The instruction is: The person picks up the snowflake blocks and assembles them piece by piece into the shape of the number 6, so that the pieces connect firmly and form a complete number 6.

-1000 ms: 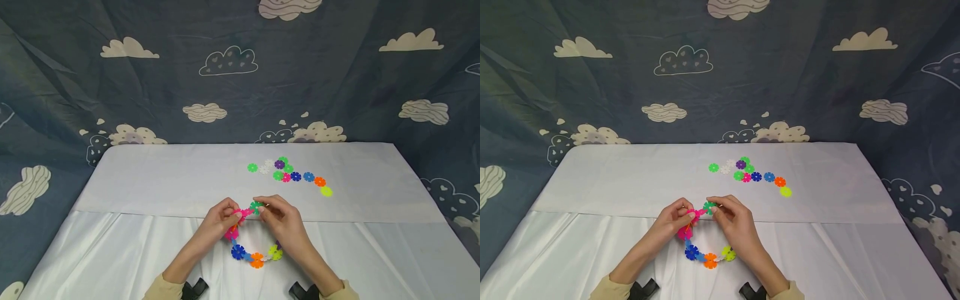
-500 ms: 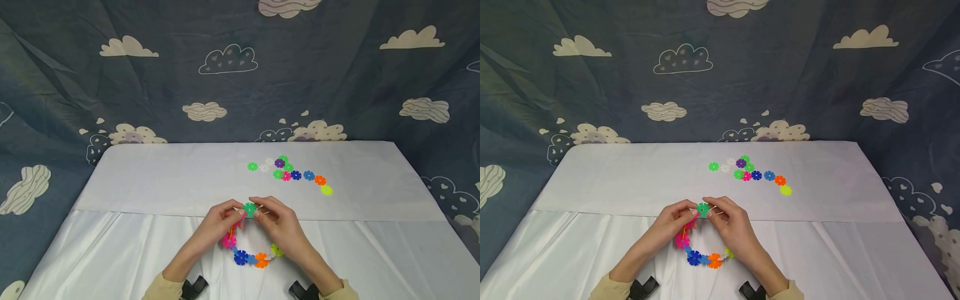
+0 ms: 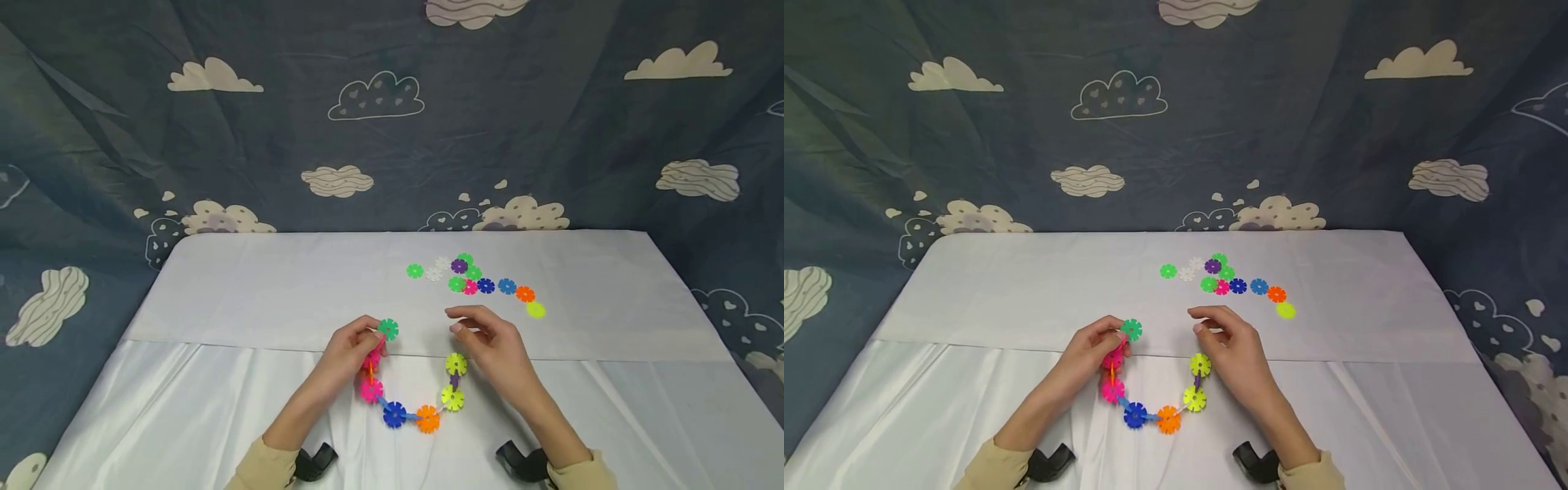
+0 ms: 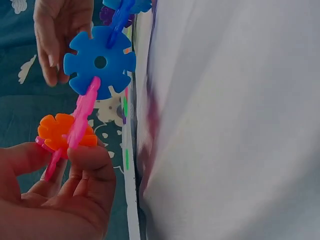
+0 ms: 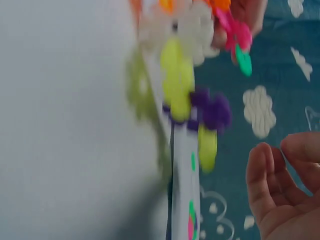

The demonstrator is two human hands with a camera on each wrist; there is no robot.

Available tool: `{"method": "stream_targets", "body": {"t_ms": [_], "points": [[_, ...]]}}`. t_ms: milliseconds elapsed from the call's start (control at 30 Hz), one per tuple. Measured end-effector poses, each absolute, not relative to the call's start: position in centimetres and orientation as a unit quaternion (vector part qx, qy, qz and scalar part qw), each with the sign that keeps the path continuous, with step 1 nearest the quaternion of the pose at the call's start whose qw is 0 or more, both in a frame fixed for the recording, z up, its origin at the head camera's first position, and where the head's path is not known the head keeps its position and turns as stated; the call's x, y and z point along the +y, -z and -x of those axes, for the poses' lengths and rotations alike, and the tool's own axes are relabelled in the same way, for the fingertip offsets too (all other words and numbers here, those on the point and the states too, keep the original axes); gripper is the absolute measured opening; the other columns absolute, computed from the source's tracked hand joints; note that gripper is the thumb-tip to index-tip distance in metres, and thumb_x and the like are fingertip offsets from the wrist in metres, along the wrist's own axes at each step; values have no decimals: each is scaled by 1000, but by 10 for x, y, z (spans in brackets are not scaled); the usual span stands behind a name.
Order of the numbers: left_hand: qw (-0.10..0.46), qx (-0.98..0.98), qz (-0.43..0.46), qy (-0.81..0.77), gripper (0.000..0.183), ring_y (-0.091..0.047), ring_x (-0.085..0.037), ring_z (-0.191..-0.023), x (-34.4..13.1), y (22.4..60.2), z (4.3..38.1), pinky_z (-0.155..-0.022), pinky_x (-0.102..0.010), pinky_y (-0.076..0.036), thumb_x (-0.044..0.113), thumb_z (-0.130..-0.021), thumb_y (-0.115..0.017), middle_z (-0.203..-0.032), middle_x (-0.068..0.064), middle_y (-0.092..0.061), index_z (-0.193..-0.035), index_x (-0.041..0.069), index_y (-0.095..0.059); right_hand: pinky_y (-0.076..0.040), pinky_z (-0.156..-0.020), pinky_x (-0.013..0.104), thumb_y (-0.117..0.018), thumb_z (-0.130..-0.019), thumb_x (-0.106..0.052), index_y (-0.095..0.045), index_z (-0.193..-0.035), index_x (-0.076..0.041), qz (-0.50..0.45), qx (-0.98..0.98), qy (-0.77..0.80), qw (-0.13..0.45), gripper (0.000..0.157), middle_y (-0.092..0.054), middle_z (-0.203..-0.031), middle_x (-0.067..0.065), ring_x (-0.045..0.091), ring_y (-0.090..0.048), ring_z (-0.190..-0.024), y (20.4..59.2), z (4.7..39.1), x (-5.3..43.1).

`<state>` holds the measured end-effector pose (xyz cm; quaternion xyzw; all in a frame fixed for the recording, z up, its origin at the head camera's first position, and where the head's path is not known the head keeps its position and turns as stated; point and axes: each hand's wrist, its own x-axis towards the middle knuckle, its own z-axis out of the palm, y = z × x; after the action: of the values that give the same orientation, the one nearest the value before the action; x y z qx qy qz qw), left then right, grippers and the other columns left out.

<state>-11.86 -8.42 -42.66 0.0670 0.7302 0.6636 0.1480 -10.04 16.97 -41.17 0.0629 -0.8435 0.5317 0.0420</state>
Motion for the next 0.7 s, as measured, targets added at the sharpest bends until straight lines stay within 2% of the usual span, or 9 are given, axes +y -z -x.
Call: {"method": "stream_targets", "body": {"t_ms": [167,400,600,700], "points": [[137,719,-37,-681,11,-49,-15,-59,-85,426,122,-54,-23,-40,8,-98,-56,-73,-7,-59,-105,0,-60,-52,-79,18,-62,-98,-15,-66,-123,-12,-36,-867,-494,56,25,-65,-119,3,18,-61,-100,418,107,199],[121,721,-21,-682,15,-43,-15,-55,-89,424,124,-49,-24,-37,16,-100,-58,-67,-4,-51,-99,1,-60,-46,-78,9,-57,-100,-16,-65,-123,-7,-1,-899,-433,67,26,-65,-119,9,22,-60,-102,419,118,243],[125,720,-16,-682,15,-45,-16,-55,-89,423,123,-49,-25,-37,17,-101,-57,-67,-5,-51,-100,2,-60,-52,-63,24,-55,-101,-17,-63,-124,-3,-6,-922,-381,62,28,-67,-111,16,28,-61,-93,416,129,279],[126,719,-19,-683,15,-47,-17,-56,-88,422,123,-50,-25,-38,17,-101,-56,-68,-5,-52,-101,2,-59,-55,-66,33,-55,-101,-14,-61,-126,-1,-5,-936,-348,41,29,-65,-111,19,35,-61,-95,416,136,292]]}}
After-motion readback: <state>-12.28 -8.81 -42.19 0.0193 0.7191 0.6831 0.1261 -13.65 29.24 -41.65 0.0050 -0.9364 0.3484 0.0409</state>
